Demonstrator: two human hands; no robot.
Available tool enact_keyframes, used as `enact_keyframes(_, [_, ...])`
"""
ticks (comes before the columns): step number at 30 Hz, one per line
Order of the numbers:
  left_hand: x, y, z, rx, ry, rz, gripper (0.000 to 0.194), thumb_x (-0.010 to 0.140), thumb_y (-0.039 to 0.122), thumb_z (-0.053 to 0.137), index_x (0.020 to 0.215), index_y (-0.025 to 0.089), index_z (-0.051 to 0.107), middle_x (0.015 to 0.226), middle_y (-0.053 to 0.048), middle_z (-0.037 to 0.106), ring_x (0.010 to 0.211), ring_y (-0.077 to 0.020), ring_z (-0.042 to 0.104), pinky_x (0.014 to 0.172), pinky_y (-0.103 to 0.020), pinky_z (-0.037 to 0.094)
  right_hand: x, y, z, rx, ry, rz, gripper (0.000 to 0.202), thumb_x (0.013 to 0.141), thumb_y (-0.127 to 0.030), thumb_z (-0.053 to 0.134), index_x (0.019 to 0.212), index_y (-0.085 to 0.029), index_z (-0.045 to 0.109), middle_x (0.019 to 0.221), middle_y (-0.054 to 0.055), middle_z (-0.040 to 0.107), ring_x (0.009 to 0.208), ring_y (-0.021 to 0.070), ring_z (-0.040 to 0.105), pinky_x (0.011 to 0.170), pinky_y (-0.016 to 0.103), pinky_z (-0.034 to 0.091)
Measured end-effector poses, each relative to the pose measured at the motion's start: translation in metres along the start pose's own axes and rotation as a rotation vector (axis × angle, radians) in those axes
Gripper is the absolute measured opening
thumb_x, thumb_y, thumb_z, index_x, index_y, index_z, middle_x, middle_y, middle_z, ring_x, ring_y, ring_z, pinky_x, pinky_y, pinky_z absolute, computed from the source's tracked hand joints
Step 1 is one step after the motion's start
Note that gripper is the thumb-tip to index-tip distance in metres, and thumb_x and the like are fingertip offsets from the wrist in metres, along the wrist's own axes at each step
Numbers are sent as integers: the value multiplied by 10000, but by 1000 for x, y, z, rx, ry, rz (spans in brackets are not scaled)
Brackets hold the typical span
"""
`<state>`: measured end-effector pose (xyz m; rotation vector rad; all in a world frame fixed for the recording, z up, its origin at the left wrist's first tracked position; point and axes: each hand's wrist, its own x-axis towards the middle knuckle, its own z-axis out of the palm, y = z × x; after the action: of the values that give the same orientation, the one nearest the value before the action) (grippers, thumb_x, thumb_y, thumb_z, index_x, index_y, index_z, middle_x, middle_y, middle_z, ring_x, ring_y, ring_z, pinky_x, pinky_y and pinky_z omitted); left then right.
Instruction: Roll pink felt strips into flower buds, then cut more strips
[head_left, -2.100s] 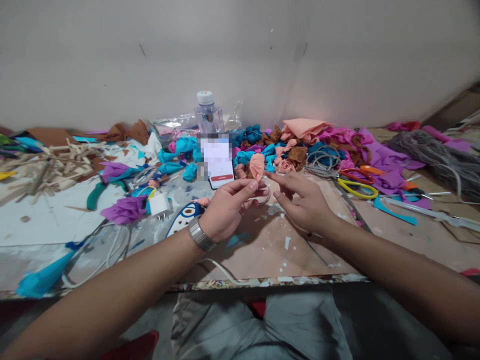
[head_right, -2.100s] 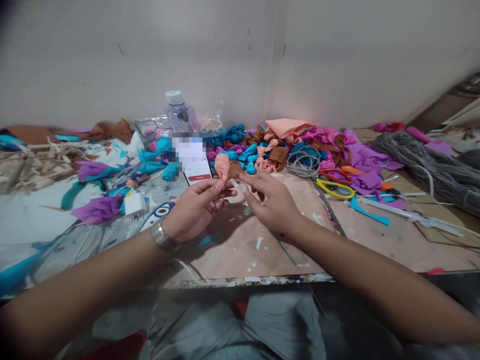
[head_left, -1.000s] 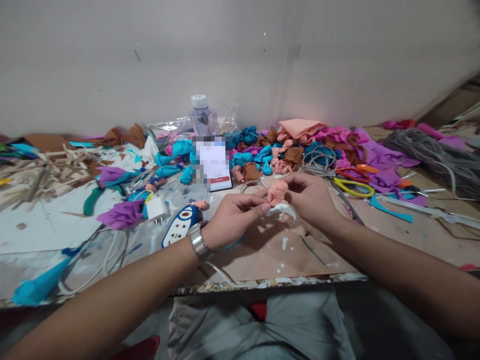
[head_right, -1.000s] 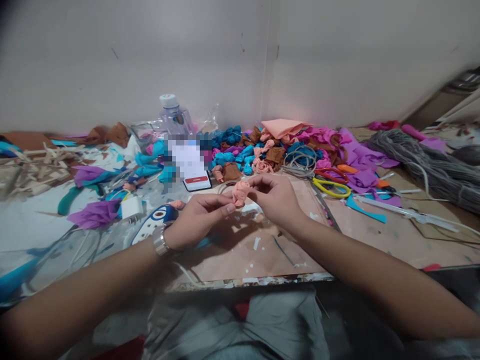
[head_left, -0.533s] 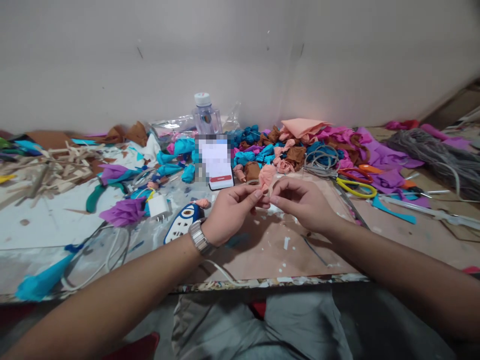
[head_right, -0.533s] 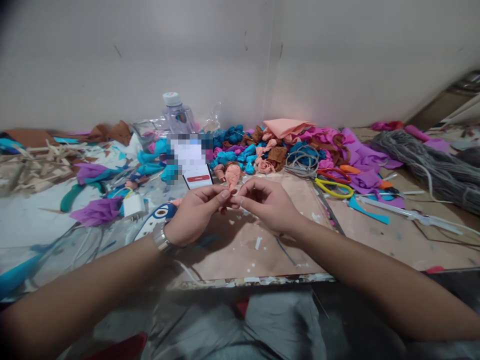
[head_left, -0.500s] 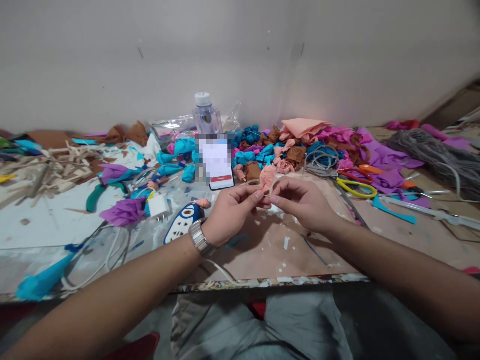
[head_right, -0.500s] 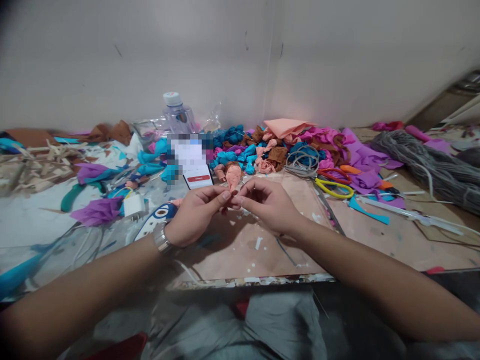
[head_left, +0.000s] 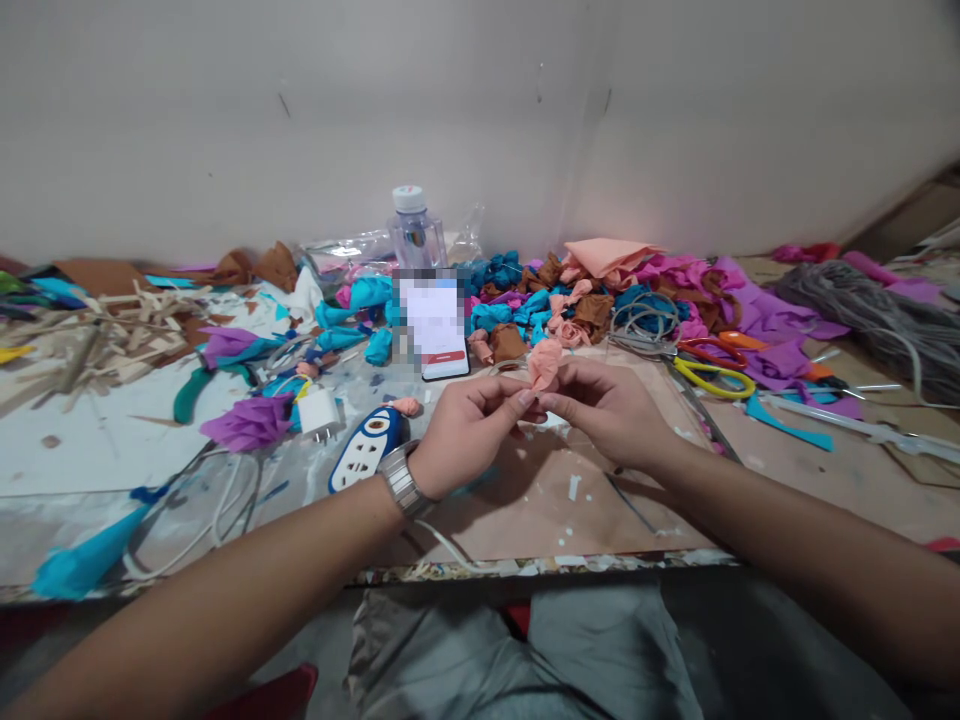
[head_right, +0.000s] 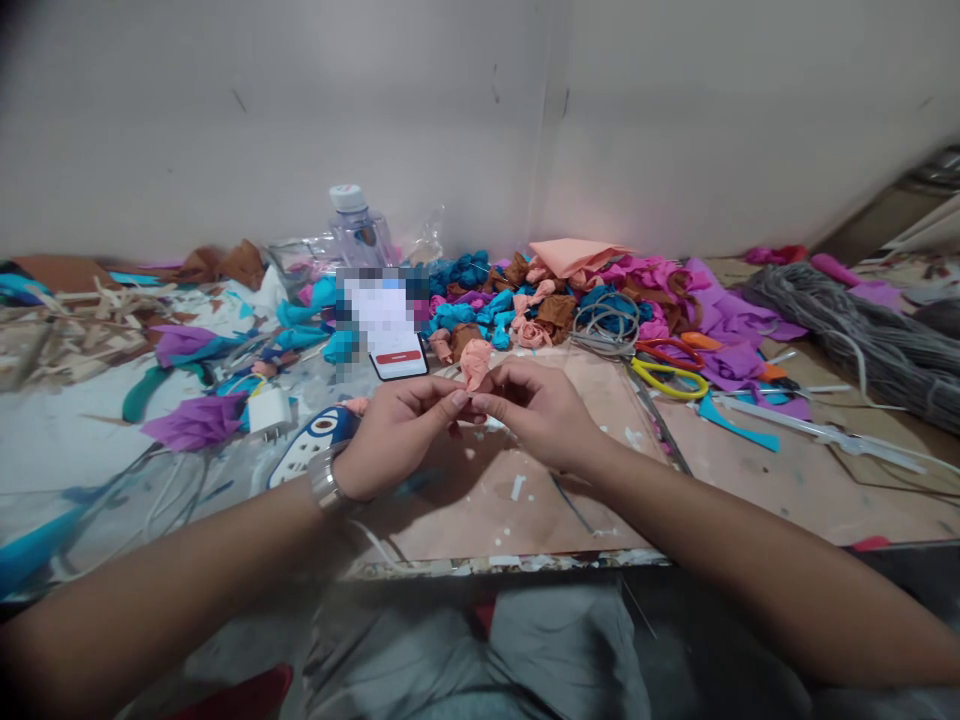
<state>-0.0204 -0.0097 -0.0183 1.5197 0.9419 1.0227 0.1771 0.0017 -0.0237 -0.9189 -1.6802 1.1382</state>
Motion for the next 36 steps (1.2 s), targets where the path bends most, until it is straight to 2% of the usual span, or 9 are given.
enact_keyframes(7, [-3, -1, -3, 191, -7, 88, 283, 978, 382, 635, 979, 136, 775, 875, -68, 806, 776, -158, 746, 667, -232, 556, -3, -9, 0, -126, 36, 12, 233, 877, -367, 766, 774, -173, 691, 756, 15, 662, 710, 151, 578, 658, 296, 428])
enact_keyframes(11, [-4, 0, -6, 349, -24, 195, 265, 999, 340, 601, 931, 150, 774, 895, -49, 801, 803, -154, 738, 718, -247, 540, -4, -14, 0, -246, 67, -16, 247, 878, -334, 755, 712, -177, 660, 694, -8, 617, 649, 125, 510, 601, 278, 368])
enact_keyframes(18, [-4, 1, -6, 530, -19, 356, 196, 1003, 247, 590, 905, 166, 741, 869, -16, 785, 763, -122, 704, 703, -227, 473, -4, -16, 1, -352, 122, -92, 280, 861, -318, 783, 667, -176, 639, 669, -21, 570, 612, 108, 470, 577, 275, 338])
enact_keyframes(23, [-4, -1, -6, 598, -11, 371, 192, 1007, 232, 570, 936, 166, 735, 838, -29, 772, 721, -130, 675, 666, -235, 435, -4, -12, 0, -396, 137, -86, 230, 849, -312, 804, 704, -174, 690, 679, -11, 604, 615, 114, 494, 573, 277, 352])
enact_keyframes(30, [-4, -2, -7, 625, -24, 330, 237, 1019, 238, 506, 984, 170, 730, 854, -52, 766, 751, -161, 674, 691, -257, 435, -3, -11, 0, -421, 145, -114, 267, 853, -407, 804, 726, -189, 716, 701, 12, 635, 638, 137, 524, 581, 289, 371])
enact_keyframes(36, [-4, -2, -7, 550, -28, 294, 238, 1021, 245, 495, 975, 172, 717, 873, -51, 769, 759, -158, 687, 711, -259, 470, -2, -11, 1, -395, 149, -153, 293, 873, -449, 777, 735, -201, 706, 747, 22, 638, 672, 148, 534, 600, 294, 394])
